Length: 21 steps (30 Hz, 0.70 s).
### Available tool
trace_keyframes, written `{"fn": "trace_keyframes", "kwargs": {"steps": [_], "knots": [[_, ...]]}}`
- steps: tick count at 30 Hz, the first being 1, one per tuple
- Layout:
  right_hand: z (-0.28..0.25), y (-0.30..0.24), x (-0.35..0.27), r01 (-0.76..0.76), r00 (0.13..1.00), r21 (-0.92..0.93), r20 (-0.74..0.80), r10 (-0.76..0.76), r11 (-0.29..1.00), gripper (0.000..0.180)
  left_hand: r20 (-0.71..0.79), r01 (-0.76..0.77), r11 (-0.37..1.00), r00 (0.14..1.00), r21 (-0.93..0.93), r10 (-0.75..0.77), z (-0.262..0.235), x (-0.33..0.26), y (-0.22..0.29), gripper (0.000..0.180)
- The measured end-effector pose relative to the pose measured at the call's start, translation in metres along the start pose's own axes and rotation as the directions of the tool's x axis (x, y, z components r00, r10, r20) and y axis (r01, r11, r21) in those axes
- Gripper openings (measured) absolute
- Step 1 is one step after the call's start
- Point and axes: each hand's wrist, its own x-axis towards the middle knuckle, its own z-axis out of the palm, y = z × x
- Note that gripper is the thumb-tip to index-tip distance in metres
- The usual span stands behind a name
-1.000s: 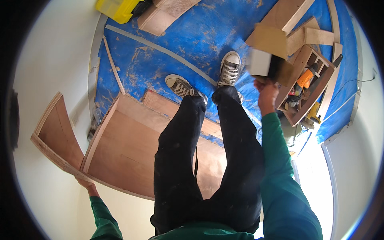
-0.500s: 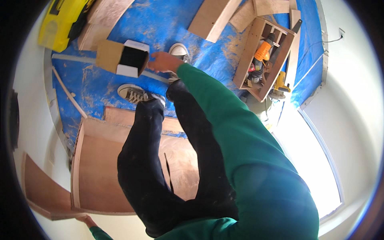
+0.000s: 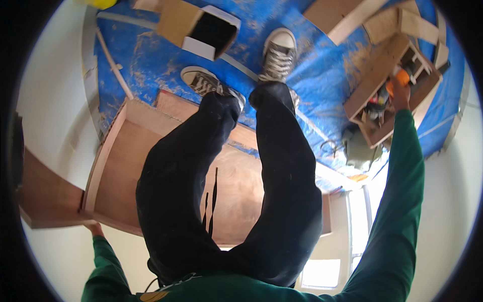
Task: The person assembles a wooden structure by positioning and securing wooden panels with a cordless drill. They align the pieces, drill screws into pre-drilled holes, and adjust the panels to fit together. The work is performed on a blue protective sheet covering the floor.
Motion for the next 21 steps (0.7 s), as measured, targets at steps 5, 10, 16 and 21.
{"fn": "trace_keyframes", "kwargs": {"steps": [5, 10, 16, 21], "knots": [[0.005, -0.037, -0.028, 0.062, 0.966, -0.408, -0.205, -0.158, 0.911, 0.053, -0.058, 0.088, 0.986, 0.994, -0.144, -0.098, -0.006, -0.005, -0.023, 0.072], [0.032, -0.084, -0.141, 0.166, 0.908, -0.623, -0.207, -0.365, 0.765, 0.063, -0.066, 0.156, 0.967, 0.983, -0.199, -0.172, -0.016, -0.002, -0.056, 0.072], [0.167, -0.121, -0.304, 0.554, 0.785, -0.511, 0.057, -0.616, 0.658, 0.048, -0.052, 0.209, 0.952, 0.973, -0.222, -0.226, -0.025, 0.001, -0.081, 0.072], [0.327, -0.127, -0.31, 0.686, 0.69, -0.481, 0.189, -0.699, 0.547, 0.06, -0.046, 0.305, 0.9, 0.941, -0.312, -0.335, -0.018, -0.005, -0.07, 0.072]]}}
